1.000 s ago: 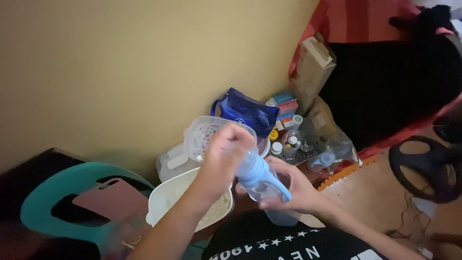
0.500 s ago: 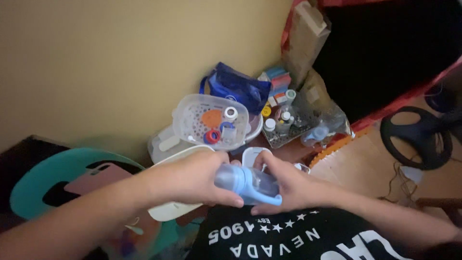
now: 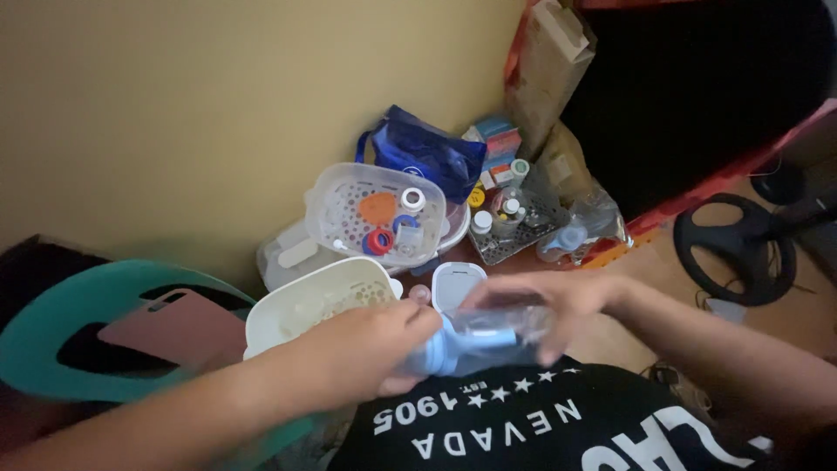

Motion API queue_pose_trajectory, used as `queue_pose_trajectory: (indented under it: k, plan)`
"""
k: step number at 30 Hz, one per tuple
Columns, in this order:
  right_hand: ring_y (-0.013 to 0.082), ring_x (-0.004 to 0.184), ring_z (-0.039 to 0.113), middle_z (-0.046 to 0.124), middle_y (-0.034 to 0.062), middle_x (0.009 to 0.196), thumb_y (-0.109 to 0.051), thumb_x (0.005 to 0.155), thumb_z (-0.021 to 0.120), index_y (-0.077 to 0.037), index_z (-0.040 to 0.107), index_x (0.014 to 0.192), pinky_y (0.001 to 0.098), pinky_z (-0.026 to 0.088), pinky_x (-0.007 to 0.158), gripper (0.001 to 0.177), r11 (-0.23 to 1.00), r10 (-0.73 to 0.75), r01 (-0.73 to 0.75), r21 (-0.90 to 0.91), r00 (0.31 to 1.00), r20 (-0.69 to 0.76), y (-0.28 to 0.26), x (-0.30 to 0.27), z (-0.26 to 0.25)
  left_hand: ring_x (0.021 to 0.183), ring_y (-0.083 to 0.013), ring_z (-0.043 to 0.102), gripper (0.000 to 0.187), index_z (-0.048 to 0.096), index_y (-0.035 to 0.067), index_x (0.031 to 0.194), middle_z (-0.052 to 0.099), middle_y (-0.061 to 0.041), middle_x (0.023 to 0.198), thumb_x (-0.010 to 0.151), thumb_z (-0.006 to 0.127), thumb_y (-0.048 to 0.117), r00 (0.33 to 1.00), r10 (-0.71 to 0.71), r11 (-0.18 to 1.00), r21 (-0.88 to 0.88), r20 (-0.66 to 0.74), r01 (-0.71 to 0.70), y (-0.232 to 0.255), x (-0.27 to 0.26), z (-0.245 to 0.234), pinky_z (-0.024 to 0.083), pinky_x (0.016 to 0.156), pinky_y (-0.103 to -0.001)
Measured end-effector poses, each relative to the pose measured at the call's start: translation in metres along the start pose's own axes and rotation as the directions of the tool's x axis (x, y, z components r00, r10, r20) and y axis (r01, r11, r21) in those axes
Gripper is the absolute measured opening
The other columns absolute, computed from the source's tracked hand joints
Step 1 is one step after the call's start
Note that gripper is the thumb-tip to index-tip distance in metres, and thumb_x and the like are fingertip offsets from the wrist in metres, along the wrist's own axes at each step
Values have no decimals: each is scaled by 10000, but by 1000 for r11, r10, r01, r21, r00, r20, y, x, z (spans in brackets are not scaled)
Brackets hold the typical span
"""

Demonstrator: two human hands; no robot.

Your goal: Assemble baby bottles by fitting nipples into rings and organizing them in a container

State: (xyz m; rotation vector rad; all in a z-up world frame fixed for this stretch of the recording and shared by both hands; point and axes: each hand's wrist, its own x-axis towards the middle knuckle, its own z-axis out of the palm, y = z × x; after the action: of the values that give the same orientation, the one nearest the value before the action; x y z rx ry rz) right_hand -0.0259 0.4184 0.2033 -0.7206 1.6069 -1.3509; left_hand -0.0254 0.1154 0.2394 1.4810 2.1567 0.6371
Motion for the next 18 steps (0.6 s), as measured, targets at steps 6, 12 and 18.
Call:
queue_pose_trajectory:
  k: [6,12,18]
  plan:
    - [307,1279,573,547,171,1370,-168,693,805,-77,493,1290,438,507,1041,680,925,-7,144,351,932,-363,56,-18,34,976,-395,679,588,501,44,1184,669,-208,1070,769,854,266,982,-170,961,-235,-83,147,-20,3,15,550,819,-454]
    - [382,1100,697,665,258,1175,-366,885,633,49,611,1092,469,605,925,465,776,-12,461,430,693,-721,80,-19,44,983,-357,713,712,517,64,1187,695,-204,1055,708,893,433,947,-318,857,-437,-38,271,-19,2,-9,558,819,-421]
    - [304,970,680,651,177,1026,-273,852,593,28,603,1116,448,591,813,400,802,310,97,589,776,-549,102,-18,21,943,-403,689,699,515,57,1150,658,-186,1057,727,875,481,989,-122,992,-23,-80,121,-4,-3,-26,551,781,-461]
